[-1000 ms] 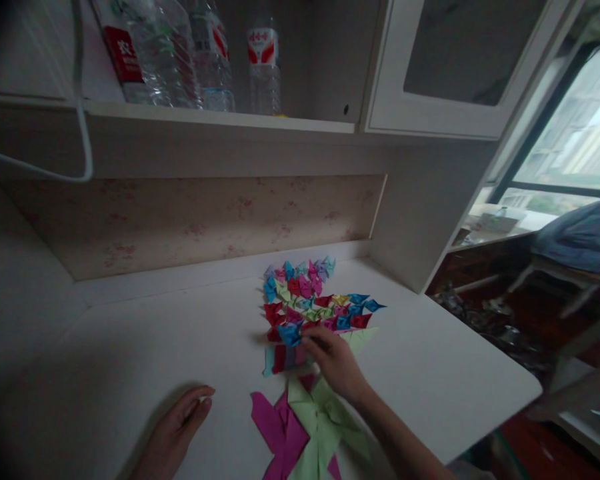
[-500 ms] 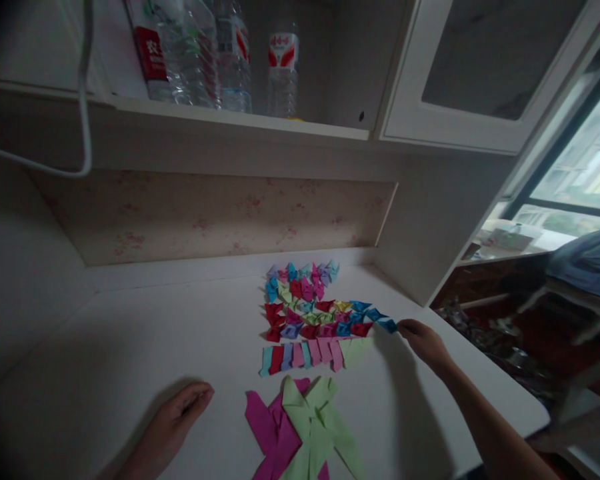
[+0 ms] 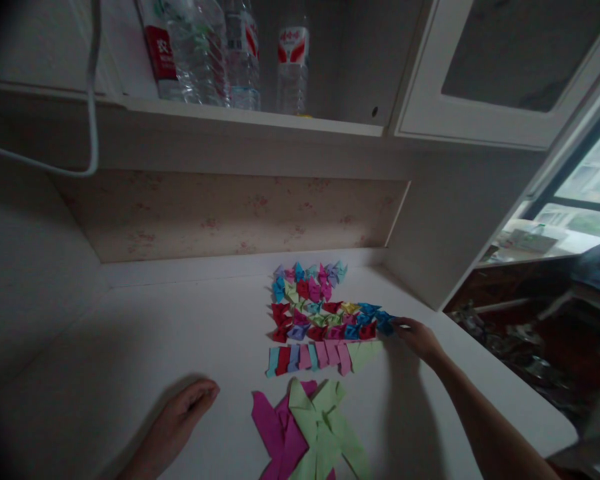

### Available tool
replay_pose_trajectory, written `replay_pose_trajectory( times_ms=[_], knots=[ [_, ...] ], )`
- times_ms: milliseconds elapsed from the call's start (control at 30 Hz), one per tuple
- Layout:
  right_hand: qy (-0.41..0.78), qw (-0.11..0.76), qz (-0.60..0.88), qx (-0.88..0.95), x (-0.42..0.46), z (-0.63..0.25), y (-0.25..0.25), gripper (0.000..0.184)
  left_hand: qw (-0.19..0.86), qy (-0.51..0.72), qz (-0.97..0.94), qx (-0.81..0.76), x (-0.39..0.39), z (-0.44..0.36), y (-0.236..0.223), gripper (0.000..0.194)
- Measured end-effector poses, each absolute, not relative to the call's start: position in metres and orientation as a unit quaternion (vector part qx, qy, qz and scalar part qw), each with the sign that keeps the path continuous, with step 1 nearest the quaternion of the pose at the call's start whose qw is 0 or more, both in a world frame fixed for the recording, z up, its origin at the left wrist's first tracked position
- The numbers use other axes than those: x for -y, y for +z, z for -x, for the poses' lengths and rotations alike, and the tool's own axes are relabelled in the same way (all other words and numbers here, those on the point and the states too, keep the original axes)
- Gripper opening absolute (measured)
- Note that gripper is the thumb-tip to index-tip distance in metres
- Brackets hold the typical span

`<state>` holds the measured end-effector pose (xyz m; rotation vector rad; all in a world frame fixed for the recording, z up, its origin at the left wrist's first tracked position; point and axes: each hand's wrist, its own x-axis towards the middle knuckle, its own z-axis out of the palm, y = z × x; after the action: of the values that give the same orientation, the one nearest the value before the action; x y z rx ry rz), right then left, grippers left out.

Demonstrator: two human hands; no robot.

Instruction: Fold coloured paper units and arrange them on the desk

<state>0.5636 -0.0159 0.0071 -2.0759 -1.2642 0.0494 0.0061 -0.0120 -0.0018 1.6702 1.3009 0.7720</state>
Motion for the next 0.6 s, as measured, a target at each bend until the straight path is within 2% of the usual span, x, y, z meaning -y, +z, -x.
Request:
replay_pose_trajectory(
  times_ms=[100, 267, 400, 500, 600],
  knots=[
    [0.05, 0.341, 0.802, 0.487, 0.023, -0.559, 0.017, 0.036, 0.434, 0.313, -0.667, -0.519, 0.012, -0.007, 0.001, 0.032],
    [0.034, 0.348, 0.815, 0.462, 0.043, -0.542, 0.035, 0.045, 0.442, 0.319, -0.671, -0.503, 0.014, -0.007, 0.004, 0.032],
    [0.019, 0.381, 0.807, 0.451, 0.062, -0.496, 0.051, 0.042, 0.448, 0.325, -0.668, -0.498, 0.015, -0.007, 0.004, 0.031],
    [0.085, 0.423, 0.771, 0.468, 0.075, -0.435, 0.06, 0.039, 0.444, 0.349, -0.653, -0.504, 0.015, -0.009, 0.006, 0.032],
    [0.211, 0.48, 0.685, 0.505, 0.083, -0.36, 0.063, 0.033, 0.437, 0.374, -0.624, -0.528, 0.016, -0.019, 0.01, 0.038]
  ],
)
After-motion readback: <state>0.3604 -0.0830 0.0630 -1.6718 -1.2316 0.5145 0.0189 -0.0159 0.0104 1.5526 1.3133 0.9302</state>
